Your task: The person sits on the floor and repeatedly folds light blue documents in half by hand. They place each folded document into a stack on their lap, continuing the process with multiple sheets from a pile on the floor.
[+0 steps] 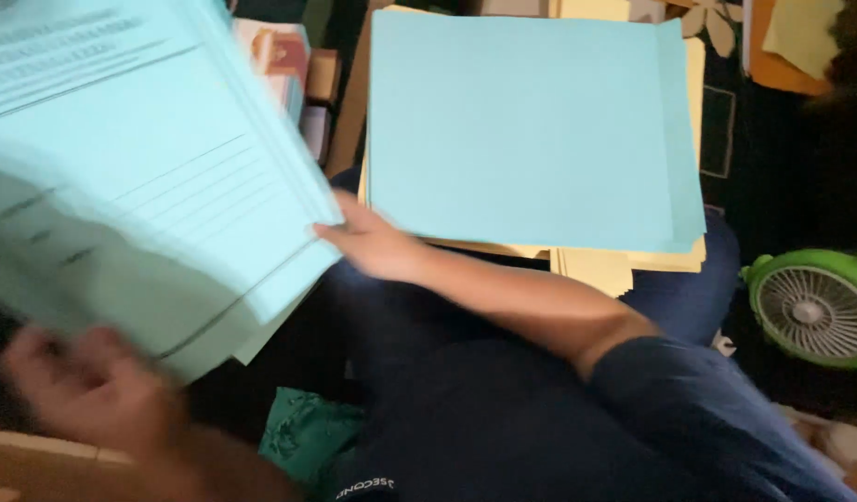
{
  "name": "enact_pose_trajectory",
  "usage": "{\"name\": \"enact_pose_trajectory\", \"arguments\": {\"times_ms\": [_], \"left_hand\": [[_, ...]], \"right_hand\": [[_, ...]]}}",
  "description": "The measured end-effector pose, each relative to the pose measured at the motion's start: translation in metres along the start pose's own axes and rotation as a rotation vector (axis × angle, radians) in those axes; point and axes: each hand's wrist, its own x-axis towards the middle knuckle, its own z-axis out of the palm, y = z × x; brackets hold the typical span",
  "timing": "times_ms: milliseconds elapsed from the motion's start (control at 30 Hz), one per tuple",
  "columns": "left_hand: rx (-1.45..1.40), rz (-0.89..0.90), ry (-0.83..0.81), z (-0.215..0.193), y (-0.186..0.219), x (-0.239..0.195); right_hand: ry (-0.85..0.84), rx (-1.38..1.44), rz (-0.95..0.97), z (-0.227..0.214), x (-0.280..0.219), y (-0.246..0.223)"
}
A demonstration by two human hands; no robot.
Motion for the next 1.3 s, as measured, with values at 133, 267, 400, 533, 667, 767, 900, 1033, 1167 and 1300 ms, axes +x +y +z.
{"name": "enact_pose_trajectory", "arguments": {"times_ms": [133, 267, 400, 533, 667, 767, 900, 1033, 1167, 1300], "left_hand": [[-0.038, -0.074, -0.195, 0.1, -0.002, -0.052], [-0.445, 0.195, -0.742, 0.188, 0.113, -0.058], [-0.112, 0.563, -0.951, 0.287, 0.128, -0.079], [0.146, 0.73, -1.04, 0.377, 0.075, -0.114], [0.398, 0.624, -1.284, 0.385, 0.077, -0.12], [0.418, 0.596, -1.332, 0.382, 0.08, -0.118], [0.445, 0.612, -1.374, 0.38, 0.079, -0.11], [0.456, 0.629, -1.385, 0.385, 0.072, -0.112], [0.395, 0.629, -1.371, 0.391, 0.064, -0.114], [0.305, 0.798, -1.211, 0.407, 0.031, -0.124]], "right_hand": [[0.531, -0.13, -0.003, -0.124, -0.092, -0.036], [0.883, -0.426, -0.125, -0.239, -0.199, -0.054], [0.992, -0.618, 0.099, -0.27, -0.272, -0.075], [1.046, -0.717, 0.254, -0.336, -0.318, 0.014], [1.023, -0.885, 0.29, -0.328, -0.308, 0.011], [0.997, -0.883, 0.327, -0.321, -0.306, 0.002], [0.967, -0.896, 0.342, -0.308, -0.294, -0.013], [0.986, -0.845, 0.341, -0.301, -0.293, -0.023], [0.987, -0.819, 0.339, -0.298, -0.295, -0.028], [1.059, -1.028, 0.304, -0.299, -0.3, 0.001]]}}
